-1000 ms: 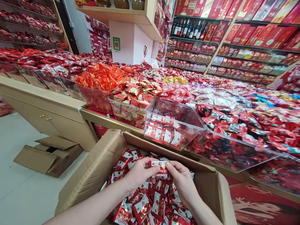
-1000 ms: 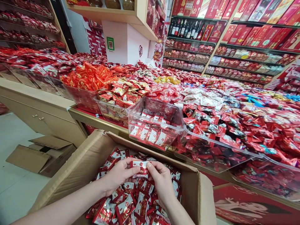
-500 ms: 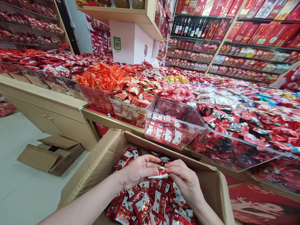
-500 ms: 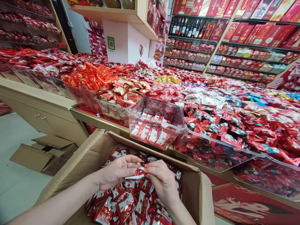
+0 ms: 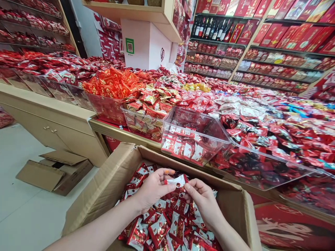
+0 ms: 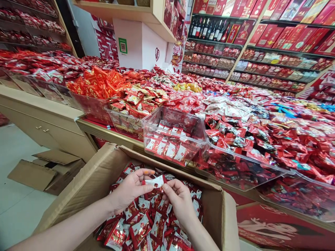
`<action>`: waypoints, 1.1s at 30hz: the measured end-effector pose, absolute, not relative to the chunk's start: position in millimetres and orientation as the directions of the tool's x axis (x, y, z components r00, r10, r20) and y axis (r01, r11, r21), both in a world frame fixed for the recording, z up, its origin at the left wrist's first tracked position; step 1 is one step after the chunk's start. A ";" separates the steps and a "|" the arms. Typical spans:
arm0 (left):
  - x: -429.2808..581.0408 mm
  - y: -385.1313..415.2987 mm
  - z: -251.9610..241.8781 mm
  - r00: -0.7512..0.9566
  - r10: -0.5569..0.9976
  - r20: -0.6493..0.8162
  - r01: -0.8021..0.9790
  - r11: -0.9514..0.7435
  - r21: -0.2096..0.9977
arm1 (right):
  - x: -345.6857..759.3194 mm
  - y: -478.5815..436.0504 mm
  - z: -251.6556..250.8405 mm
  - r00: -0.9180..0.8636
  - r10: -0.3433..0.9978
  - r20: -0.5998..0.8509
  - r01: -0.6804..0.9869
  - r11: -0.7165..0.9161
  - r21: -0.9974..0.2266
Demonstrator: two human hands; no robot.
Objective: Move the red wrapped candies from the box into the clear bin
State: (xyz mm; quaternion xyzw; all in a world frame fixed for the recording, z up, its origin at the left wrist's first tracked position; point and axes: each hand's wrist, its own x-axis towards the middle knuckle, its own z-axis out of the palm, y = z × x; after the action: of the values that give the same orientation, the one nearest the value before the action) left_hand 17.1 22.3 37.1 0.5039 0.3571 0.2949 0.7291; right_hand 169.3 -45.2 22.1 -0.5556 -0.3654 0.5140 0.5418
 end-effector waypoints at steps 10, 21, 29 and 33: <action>16.8 20.1 39.8 0.589 0.779 -0.214 0.040 0.237 0.971 | 161.6 -46.7 17.0 0.143 0.986 -0.090 -0.057 -0.082 -0.995; 12.6 28.8 46.3 0.605 0.743 -0.286 -0.167 0.470 0.867 | 200.3 -30.3 180.0 0.177 0.822 0.542 0.707 0.277 -0.651; 19.4 21.6 34.2 0.646 0.672 -0.363 0.108 0.391 0.914 | 214.6 133.7 213.2 0.228 0.963 -0.143 0.731 -0.267 -0.628; 19.0 18.4 20.7 0.657 0.640 -0.399 0.217 0.346 0.913 | 199.9 165.7 174.2 0.221 0.907 -0.359 0.718 -0.401 -0.569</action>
State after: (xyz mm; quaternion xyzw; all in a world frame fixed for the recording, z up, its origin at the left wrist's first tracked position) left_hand 19.0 18.4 20.7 0.5528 0.3876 0.1462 0.7231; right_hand 199.9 165.7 174.2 -0.7684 -0.5286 0.3316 0.1419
